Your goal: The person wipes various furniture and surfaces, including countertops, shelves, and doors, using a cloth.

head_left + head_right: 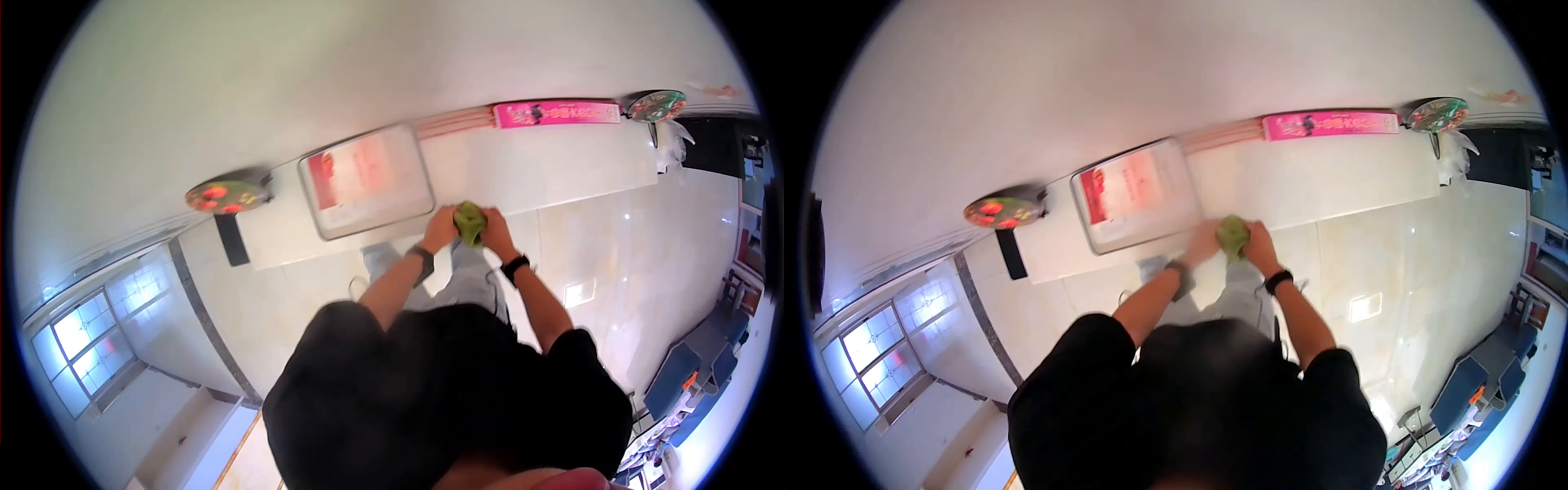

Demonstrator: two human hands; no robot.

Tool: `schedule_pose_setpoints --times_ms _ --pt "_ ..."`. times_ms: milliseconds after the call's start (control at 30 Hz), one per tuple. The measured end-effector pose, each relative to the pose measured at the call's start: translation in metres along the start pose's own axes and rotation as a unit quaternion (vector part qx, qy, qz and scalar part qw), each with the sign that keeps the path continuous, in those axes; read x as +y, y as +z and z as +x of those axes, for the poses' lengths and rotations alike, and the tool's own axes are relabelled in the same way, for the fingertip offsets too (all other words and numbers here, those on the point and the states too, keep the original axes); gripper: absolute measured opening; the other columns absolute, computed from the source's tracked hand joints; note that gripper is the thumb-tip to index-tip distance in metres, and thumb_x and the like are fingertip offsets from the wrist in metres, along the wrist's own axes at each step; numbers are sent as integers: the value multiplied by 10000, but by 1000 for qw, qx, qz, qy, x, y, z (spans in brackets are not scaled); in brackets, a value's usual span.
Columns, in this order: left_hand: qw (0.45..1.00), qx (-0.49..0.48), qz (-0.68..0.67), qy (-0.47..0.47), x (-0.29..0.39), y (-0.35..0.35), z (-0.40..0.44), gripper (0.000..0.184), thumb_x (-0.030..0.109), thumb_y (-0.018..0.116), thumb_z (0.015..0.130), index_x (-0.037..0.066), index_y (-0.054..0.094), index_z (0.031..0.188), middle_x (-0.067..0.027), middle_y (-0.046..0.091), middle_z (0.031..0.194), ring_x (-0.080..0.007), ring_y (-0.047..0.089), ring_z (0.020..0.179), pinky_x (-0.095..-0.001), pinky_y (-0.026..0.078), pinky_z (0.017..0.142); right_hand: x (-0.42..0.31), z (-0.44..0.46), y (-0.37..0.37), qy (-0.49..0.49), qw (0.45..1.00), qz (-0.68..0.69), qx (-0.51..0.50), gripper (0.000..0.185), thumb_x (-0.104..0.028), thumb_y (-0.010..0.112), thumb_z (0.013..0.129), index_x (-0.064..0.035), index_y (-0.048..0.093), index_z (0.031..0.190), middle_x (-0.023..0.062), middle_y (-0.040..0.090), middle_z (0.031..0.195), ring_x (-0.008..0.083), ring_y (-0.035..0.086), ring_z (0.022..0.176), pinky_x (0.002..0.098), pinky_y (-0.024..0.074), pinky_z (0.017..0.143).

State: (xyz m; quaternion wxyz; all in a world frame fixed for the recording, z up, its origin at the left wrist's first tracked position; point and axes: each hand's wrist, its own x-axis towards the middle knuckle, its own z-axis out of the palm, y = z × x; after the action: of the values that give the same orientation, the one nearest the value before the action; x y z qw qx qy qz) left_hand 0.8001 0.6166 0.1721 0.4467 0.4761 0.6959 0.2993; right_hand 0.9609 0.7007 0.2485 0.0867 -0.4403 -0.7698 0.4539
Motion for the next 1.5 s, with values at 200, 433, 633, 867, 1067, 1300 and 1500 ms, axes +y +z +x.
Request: schedule_pose_setpoints --times_ms 200,433,633,867,1067,1300,1500 --pt "998 39 -44 14 53 69 34 745 79 709 740 72 393 1416 -171 462 1347 -390 530 1157 -440 483 948 68 4 -31 53 997 26 56 526 101 557 746 -37 558 1253 190 510 1260 393 513 1163 409 450 995" --pt "955 136 261 -28 9 60 54 560 18 622 790 66 478 1329 -151 565 1171 -361 564 1073 -444 509 841 122 45 54 -56 998 -10 27 567 107 562 722 -54 557 1266 189 486 1300 389 455 1219 445 400 1046" --pt "946 154 265 -104 -21 49 82 321 43 538 857 65 553 1177 -132 597 1079 -330 593 1010 -445 513 799 136 94 83 -84 996 15 12 667 123 622 624 -108 599 1249 155 513 1273 380 456 1198 455 383 1049" --pt "958 177 222 -48 26 88 180 228 85 519 868 68 584 1085 -123 600 1047 -321 602 962 -445 541 767 175 149 -10 -79 985 -83 132 539 92 644 645 -64 608 1160 164 564 1184 389 496 1084 461 409 956" --pt "982 56 167 -65 28 116 133 362 60 683 750 73 546 1086 -118 556 1048 -311 594 980 -436 551 715 178 89 -22 19 994 -99 37 488 67 680 676 -86 603 1132 132 545 1116 367 505 1031 429 447 889" --pt "955 37 265 -124 -5 78 65 273 75 658 786 49 535 1028 -99 589 983 -273 650 902 -376 556 655 144 60 50 18 999 -41 -5 414 67 681 666 -64 637 1056 120 540 1089 333 508 1053 389 448 917" --pt "945 62 284 -149 -20 42 85 262 51 648 795 50 534 1031 -101 593 987 -274 663 874 -381 556 657 123 103 69 11 999 -8 -34 449 76 669 664 -94 639 1079 94 531 1113 324 488 1084 383 445 933"
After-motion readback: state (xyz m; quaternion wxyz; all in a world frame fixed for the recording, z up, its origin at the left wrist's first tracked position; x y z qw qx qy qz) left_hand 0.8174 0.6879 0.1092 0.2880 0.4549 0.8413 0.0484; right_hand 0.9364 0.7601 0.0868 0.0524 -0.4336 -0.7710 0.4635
